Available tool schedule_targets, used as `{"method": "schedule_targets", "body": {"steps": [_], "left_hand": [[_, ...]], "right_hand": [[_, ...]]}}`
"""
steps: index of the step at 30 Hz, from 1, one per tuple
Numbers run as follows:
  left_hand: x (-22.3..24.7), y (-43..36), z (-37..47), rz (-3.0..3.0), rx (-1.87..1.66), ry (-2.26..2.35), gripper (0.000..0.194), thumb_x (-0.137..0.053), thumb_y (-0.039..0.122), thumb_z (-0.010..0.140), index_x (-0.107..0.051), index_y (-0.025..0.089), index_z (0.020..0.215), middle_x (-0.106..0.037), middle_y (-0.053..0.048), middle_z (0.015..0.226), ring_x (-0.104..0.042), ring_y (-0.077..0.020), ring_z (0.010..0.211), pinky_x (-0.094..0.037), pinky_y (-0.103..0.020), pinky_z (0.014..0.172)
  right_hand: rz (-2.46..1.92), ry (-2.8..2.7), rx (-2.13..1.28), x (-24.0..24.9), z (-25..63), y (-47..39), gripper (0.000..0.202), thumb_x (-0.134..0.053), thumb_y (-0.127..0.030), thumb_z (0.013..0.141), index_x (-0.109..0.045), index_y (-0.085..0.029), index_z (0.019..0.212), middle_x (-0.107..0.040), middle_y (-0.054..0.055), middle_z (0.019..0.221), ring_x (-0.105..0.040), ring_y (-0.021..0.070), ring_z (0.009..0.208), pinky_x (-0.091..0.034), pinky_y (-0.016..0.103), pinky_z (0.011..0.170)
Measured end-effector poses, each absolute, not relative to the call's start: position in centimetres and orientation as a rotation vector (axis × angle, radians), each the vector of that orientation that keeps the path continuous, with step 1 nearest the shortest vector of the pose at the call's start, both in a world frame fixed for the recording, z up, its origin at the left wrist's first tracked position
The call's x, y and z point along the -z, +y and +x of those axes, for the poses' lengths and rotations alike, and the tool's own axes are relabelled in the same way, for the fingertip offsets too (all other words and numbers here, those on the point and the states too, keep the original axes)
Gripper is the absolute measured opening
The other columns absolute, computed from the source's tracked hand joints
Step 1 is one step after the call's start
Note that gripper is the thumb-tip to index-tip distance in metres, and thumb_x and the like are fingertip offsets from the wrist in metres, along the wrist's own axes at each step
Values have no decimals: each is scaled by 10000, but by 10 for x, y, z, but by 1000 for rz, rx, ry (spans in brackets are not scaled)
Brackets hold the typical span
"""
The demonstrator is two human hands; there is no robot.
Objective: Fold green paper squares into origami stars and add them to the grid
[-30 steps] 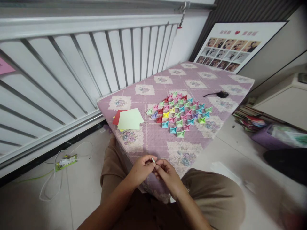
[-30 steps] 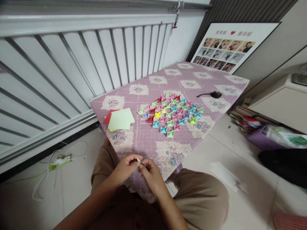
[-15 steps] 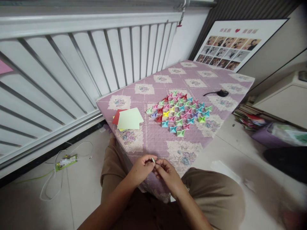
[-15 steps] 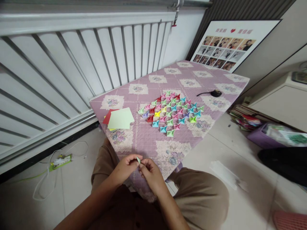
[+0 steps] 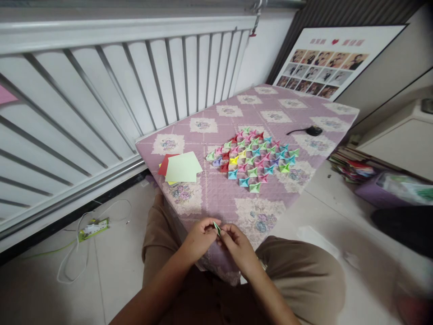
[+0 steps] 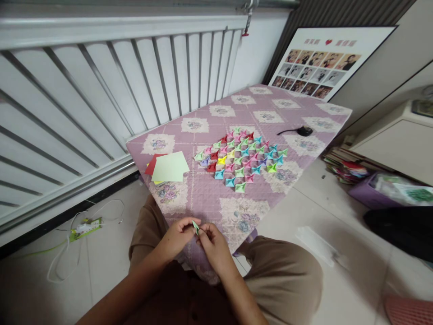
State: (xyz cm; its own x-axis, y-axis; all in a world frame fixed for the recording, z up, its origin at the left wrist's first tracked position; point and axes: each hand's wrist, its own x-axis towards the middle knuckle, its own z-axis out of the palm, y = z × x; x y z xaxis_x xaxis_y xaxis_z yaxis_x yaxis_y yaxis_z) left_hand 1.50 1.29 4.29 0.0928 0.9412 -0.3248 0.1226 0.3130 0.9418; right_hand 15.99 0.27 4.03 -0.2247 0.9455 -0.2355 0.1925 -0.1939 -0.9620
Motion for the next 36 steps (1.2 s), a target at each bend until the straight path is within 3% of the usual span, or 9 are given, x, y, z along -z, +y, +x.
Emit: {"method": "schedule_targets", "body": {"steps": [6,11,15,22,28,33,36], "left_hand": [[-40,12,21,1131,-853,1349,327,-519,45,720,-681,167,978,-702,-45,960,-630,-169,931,-463,-298,911],[-41,10,24,1210,-832,1332,291,-535,80,736,-683,171,969,-696,-40,953,-624,-164,900,-470,-291,883],[-40,10,25,1261,-831,1357,250,-544,126,761,-677,161,969,-690,-52,961,-616,-168,890,-470,-297,865],[-40,8,26,1441,-778,1364,327,-489,57,724,-681,182,957,-685,-36,951,-605,-167,870,-464,-293,839],[-37,0,26,1638,-794,1459,457,-495,70,756,-529,181,1198,-615,-82,1148,-575,-200,1041,-442,-349,943],[-39,-6,24,1989,-681,1508,261,-435,79,814,-570,180,1012,-570,-95,1153,-553,-219,1041,-468,-363,887],[-46,-5,20,2124,-529,1438,252,-422,71,820,-598,180,963,-567,-92,1152,-563,-212,994,-476,-348,861]], "right_hand": [[-1570,-1888,-955,-43,161,1,240,-367,-339,909,-542,-206,1005,-675,42,829,-644,191,716,-435,280,652],[-1739,-2106,-737,-44,162,1,259,-357,-284,902,-576,-200,1011,-696,52,768,-659,209,654,-401,277,575],[-1703,-2108,-684,-47,164,3,209,-407,-254,870,-592,-209,956,-674,52,780,-641,202,688,-413,277,599],[-1569,-1949,-734,-43,166,6,125,-443,-211,816,-566,-216,796,-608,40,759,-574,175,687,-430,283,641],[-1586,-1893,-820,-45,166,6,100,-439,-235,811,-531,-220,775,-603,32,733,-572,176,685,-420,277,636],[-1585,-1855,-843,-45,165,6,83,-439,-251,809,-503,-229,761,-576,0,670,-545,155,607,-391,260,584],[-1583,-1857,-854,-42,165,6,88,-436,-241,807,-504,-229,752,-578,-2,667,-541,152,598,-385,260,581]]}}
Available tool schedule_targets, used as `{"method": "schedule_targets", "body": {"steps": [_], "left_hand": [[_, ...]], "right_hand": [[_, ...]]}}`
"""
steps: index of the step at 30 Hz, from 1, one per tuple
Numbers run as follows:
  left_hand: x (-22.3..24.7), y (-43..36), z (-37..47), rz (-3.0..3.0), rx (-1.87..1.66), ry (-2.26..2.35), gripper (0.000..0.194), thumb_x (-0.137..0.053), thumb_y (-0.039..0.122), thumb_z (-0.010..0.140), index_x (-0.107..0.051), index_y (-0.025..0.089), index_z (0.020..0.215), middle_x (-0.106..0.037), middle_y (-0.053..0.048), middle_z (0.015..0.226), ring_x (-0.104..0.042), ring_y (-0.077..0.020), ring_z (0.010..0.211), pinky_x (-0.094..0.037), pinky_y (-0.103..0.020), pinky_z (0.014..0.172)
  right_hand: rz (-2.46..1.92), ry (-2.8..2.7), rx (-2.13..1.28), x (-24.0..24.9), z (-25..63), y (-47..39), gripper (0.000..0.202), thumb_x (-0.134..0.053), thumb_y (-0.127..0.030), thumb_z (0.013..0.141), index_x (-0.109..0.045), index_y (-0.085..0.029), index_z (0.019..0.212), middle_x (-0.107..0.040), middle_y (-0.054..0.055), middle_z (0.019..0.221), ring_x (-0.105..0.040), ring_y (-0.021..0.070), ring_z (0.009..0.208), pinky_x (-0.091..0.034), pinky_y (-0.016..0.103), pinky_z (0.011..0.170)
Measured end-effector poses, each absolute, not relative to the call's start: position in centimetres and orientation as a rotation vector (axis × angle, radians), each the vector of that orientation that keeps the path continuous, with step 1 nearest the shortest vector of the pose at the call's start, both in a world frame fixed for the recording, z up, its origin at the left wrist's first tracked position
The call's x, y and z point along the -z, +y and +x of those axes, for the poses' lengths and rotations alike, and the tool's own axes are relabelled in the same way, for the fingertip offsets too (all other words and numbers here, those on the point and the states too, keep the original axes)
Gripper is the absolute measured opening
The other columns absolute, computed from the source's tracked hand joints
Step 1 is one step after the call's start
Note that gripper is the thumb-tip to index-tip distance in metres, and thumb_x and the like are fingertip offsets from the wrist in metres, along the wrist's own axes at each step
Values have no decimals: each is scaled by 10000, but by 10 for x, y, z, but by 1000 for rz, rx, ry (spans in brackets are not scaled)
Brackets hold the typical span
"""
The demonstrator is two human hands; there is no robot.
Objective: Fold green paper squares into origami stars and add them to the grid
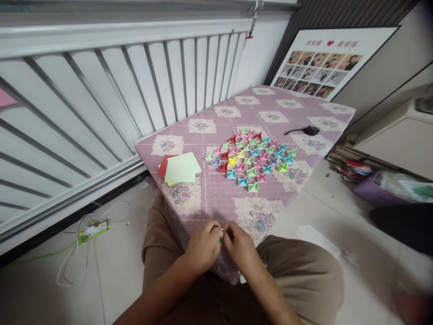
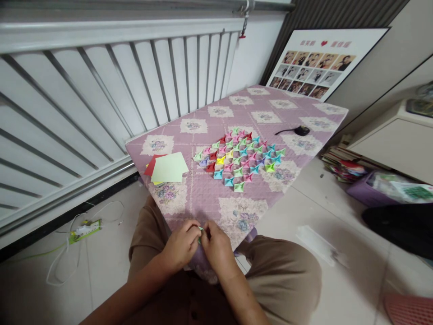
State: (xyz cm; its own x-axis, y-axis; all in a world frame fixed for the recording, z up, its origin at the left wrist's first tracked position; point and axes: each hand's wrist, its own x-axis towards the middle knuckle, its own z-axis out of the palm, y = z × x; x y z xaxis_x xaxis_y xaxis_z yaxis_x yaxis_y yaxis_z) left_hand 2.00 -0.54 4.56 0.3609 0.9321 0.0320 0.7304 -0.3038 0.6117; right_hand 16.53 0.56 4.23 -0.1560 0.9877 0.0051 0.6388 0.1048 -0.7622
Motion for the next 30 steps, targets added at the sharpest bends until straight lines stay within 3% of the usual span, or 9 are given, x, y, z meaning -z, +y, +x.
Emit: {"method": "schedule_targets", "body": {"steps": [7,13,17,22,25,30], "left_hand": [[-47,-2,12,2281,-296,1309,182,-505,209,848,-625,180,982,-569,-104,1169,-557,-245,981,-455,-359,859],[-42,2,8,2130,-385,1316,190,-447,183,871,-636,201,867,-620,-52,1029,-558,-194,913,-427,-293,831],[-48,6,-1,2065,-524,1157,199,-424,141,861,-615,194,846,-616,-50,1021,-562,-172,923,-422,-267,828],[-55,9,-6,1947,-576,1177,176,-427,123,831,-590,190,823,-632,-28,868,-568,-156,823,-418,-258,765],[-55,9,-4,1845,-593,1230,161,-448,129,808,-595,190,827,-640,-20,851,-569,-151,795,-417,-256,746],[-47,4,4,1527,-732,1267,154,-490,118,765,-577,188,872,-631,-8,835,-570,-143,792,-427,-253,747]], "right_hand": [[-1606,-1860,-895,-42,171,7,99,-440,-249,817,-491,-237,733,-569,-6,648,-543,156,600,-397,263,588],[-1525,-1913,-920,-41,174,6,50,-441,-235,834,-490,-236,829,-588,-6,707,-574,161,647,-423,270,630],[-1380,-2024,-896,-47,177,6,134,-406,-164,841,-518,-223,885,-593,31,833,-581,173,779,-445,283,715],[-1227,-2251,-981,-56,181,7,343,-387,-21,732,-582,-216,936,-594,50,901,-563,184,857,-448,297,764],[-1208,-2244,-996,-56,181,7,328,-451,-62,764,-593,-224,1011,-601,62,968,-557,200,912,-446,317,800],[-1234,-2146,-1028,-57,179,8,134,-493,-212,864,-625,-234,872,-609,48,848,-565,196,823,-443,301,733]]}}
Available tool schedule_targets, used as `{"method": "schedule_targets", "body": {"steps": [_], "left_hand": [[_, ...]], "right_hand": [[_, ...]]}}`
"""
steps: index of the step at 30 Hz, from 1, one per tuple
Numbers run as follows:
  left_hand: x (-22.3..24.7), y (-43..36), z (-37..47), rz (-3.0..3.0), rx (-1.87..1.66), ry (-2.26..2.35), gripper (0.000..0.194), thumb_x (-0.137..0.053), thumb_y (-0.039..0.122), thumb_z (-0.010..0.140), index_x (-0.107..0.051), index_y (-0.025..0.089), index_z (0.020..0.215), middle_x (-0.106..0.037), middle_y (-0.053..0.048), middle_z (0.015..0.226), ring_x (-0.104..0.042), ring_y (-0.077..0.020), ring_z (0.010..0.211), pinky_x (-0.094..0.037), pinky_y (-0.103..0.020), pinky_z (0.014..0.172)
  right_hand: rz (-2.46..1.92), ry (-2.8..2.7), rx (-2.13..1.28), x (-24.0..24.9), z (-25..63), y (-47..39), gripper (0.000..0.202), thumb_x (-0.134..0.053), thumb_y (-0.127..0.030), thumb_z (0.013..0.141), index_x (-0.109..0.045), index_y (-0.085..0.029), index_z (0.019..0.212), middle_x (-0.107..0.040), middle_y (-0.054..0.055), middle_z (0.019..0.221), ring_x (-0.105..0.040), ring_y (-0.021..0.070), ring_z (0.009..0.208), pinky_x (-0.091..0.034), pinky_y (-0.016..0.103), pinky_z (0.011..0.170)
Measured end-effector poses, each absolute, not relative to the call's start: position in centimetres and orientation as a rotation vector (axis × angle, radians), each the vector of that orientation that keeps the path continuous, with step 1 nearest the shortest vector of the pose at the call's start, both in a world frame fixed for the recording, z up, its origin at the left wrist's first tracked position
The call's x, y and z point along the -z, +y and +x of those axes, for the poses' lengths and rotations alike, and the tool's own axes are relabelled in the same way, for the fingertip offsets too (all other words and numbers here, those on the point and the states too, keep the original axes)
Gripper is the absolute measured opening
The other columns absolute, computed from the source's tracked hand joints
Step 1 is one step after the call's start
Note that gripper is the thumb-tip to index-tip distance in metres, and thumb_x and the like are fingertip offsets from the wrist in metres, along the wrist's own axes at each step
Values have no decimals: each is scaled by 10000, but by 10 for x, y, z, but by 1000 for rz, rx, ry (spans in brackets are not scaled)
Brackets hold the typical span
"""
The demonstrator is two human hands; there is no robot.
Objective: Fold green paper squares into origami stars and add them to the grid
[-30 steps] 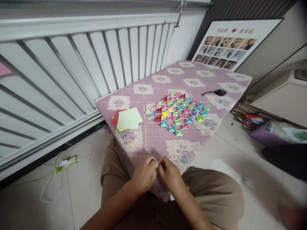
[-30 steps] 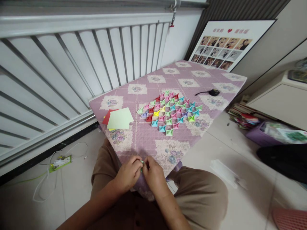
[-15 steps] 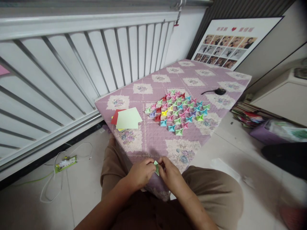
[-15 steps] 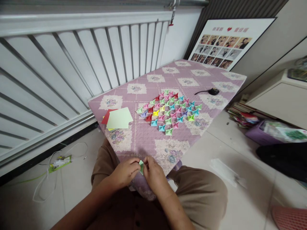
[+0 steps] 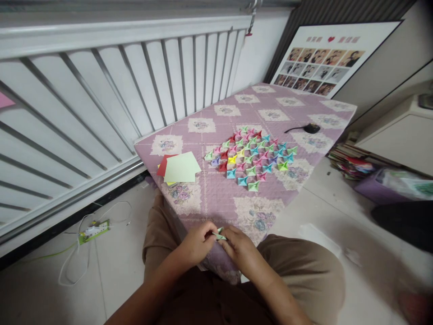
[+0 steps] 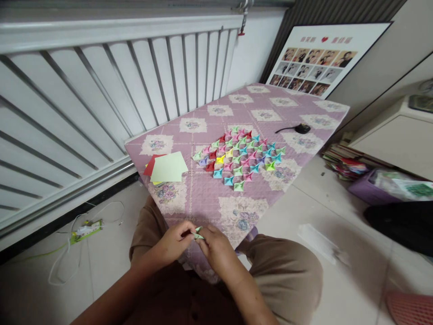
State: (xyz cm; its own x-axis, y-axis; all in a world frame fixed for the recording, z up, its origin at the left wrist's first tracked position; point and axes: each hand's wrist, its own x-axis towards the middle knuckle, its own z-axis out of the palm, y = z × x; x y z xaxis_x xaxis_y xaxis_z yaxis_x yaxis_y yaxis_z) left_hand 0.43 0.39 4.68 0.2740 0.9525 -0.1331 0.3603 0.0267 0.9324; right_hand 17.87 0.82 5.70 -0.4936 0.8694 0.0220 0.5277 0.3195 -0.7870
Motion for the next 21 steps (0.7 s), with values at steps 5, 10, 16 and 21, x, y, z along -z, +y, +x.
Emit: {"method": "schedule_targets", "body": {"steps": [5,10,16,21], "left_hand": [[-39,0,9,1182,-821,1198,186,-525,186,788,-567,166,968,-632,-17,835,-587,-139,777,-447,-252,727],[-44,-2,9,1201,-769,1242,120,-504,245,803,-585,161,771,-599,4,678,-572,-139,674,-442,-255,668],[-53,-3,14,1165,-802,1249,131,-517,275,798,-579,160,794,-606,1,673,-571,-139,653,-442,-257,660],[-56,-2,18,1118,-756,1244,130,-523,284,777,-521,167,719,-588,6,642,-559,-136,627,-427,-246,621]], "right_hand": [[-1225,-1992,-1073,-63,177,8,152,-488,-265,888,-633,-237,852,-615,33,831,-570,181,806,-435,285,739],[-1260,-1844,-1128,-63,176,7,259,-475,-346,898,-622,-222,724,-588,22,736,-549,170,739,-426,284,705],[-1360,-1468,-1270,-55,171,6,233,-585,-428,809,-608,-203,752,-603,15,718,-540,160,686,-431,279,658],[-1321,-1302,-1365,-48,167,5,265,-636,-447,762,-533,-206,724,-549,-26,649,-506,129,622,-416,255,603]]}}
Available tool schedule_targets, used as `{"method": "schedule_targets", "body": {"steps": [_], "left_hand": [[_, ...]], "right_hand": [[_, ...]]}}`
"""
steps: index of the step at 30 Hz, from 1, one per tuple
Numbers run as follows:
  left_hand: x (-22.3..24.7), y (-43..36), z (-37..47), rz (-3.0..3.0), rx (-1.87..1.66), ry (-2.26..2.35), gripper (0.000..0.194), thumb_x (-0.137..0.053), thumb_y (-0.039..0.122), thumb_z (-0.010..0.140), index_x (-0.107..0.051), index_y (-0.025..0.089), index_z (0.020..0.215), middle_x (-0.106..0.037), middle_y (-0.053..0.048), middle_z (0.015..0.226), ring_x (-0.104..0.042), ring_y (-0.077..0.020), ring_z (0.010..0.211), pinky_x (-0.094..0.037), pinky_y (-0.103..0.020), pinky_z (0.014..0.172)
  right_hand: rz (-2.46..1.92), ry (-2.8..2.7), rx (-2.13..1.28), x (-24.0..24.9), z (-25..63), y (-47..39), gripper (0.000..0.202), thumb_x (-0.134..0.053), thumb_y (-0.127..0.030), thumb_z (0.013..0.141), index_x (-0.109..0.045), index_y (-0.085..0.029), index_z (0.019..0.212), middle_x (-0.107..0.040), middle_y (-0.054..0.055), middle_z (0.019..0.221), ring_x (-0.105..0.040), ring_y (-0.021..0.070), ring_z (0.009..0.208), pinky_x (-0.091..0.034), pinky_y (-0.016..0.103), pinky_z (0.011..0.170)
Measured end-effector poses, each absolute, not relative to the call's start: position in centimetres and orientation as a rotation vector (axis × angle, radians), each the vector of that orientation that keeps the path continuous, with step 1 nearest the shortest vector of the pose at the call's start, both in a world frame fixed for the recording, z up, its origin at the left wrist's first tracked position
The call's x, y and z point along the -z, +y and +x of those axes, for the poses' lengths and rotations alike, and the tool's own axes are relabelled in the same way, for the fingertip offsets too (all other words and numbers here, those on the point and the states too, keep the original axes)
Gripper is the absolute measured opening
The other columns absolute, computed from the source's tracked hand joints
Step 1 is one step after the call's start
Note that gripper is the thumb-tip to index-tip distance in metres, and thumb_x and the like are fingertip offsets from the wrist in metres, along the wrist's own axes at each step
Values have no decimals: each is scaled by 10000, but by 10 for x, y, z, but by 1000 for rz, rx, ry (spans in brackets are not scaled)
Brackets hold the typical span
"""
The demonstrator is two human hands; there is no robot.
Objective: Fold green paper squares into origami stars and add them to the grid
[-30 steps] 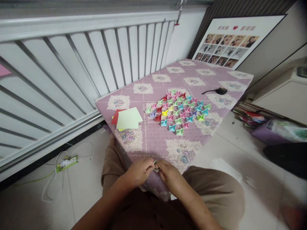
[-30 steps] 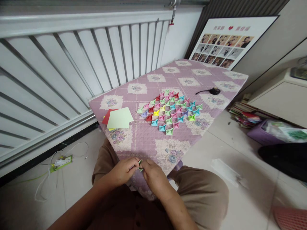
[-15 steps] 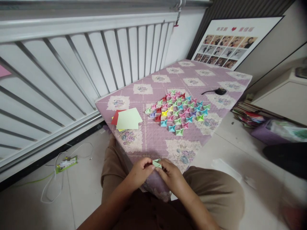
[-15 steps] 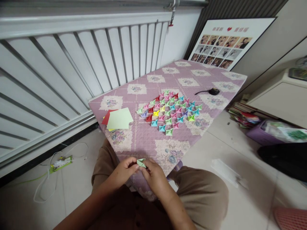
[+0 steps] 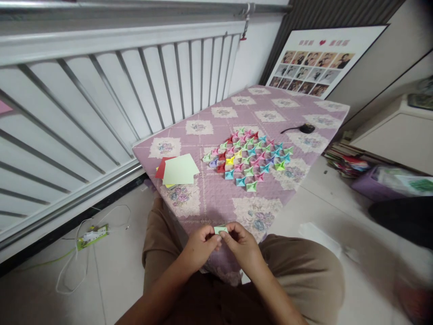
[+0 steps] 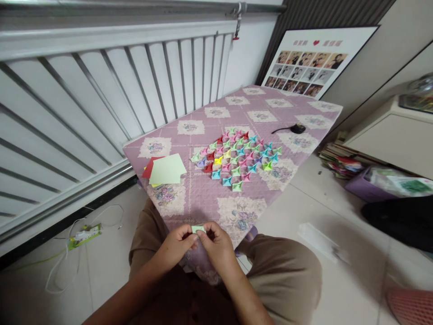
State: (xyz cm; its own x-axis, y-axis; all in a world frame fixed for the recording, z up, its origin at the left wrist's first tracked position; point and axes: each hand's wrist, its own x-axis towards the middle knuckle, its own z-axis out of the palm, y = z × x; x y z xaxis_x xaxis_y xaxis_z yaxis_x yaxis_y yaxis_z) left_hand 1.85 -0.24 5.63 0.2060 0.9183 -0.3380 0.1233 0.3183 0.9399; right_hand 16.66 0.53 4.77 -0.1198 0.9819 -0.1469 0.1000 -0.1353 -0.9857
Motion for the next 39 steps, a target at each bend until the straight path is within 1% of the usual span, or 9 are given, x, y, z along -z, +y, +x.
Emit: {"method": "schedule_targets", "body": {"steps": [6,11,16,22,26,30,32,35,39], "left_hand": [[-55,-3,21,1114,-740,1270,161,-501,318,775,-495,178,697,-581,9,633,-552,-136,616,-421,-253,626],[-50,-5,21,1199,-739,1339,168,-502,317,779,-521,170,699,-566,14,628,-524,-127,604,-407,-251,625],[-46,-5,20,1159,-713,1264,204,-492,335,797,-573,148,805,-587,-4,677,-557,-144,631,-431,-261,625],[-44,-8,24,1211,-717,1306,179,-455,302,824,-538,163,746,-556,19,602,-517,-123,568,-394,-245,594],[-29,-10,30,1168,-692,1330,164,-437,283,836,-524,167,759,-530,35,578,-497,-113,541,-380,-232,568],[-17,-8,28,1128,-586,1312,167,-434,274,847,-539,157,788,-553,26,609,-495,-108,520,-382,-227,543],[-16,-4,23,1181,-553,1300,161,-465,268,839,-573,149,839,-592,7,676,-521,-116,569,-398,-229,568],[-17,6,14,1305,-639,1337,150,-525,219,804,-616,160,907,-639,-16,843,-570,-138,758,-428,-235,701],[-17,20,13,1428,-568,1357,114,-512,156,794,-620,166,827,-638,2,787,-566,-130,738,-417,-221,688]], "right_hand": [[-1311,-1149,-1453,-49,165,7,356,-688,-453,708,-530,-219,924,-557,-38,692,-527,135,633,-435,263,617],[-1392,-1223,-1499,-56,169,8,282,-617,-472,767,-606,-190,762,-558,-24,675,-504,124,639,-414,250,630],[-1389,-1248,-1458,-57,171,9,275,-609,-458,772,-624,-183,758,-586,-15,691,-518,133,676,-413,249,660],[-1403,-1226,-1428,-50,168,7,316,-564,-481,804,-581,-183,698,-531,-26,639,-469,115,615,-388,235,602],[-1435,-1115,-1544,-35,167,7,326,-533,-507,806,-563,-188,748,-498,-39,616,-427,102,543,-366,229,526],[-1450,-1221,-1497,-26,171,10,260,-572,-439,766,-593,-186,820,-575,-12,719,-513,132,661,-419,253,632],[-1467,-1299,-1491,-26,174,12,246,-569,-418,763,-608,-183,824,-586,-7,724,-528,143,689,-423,261,656],[-1482,-1369,-1508,-26,177,15,242,-550,-408,773,-620,-182,825,-598,-4,728,-536,145,689,-422,261,646],[-1486,-1451,-1465,-17,180,20,219,-531,-377,779,-612,-190,859,-605,-5,726,-548,147,673,-431,263,627]]}}
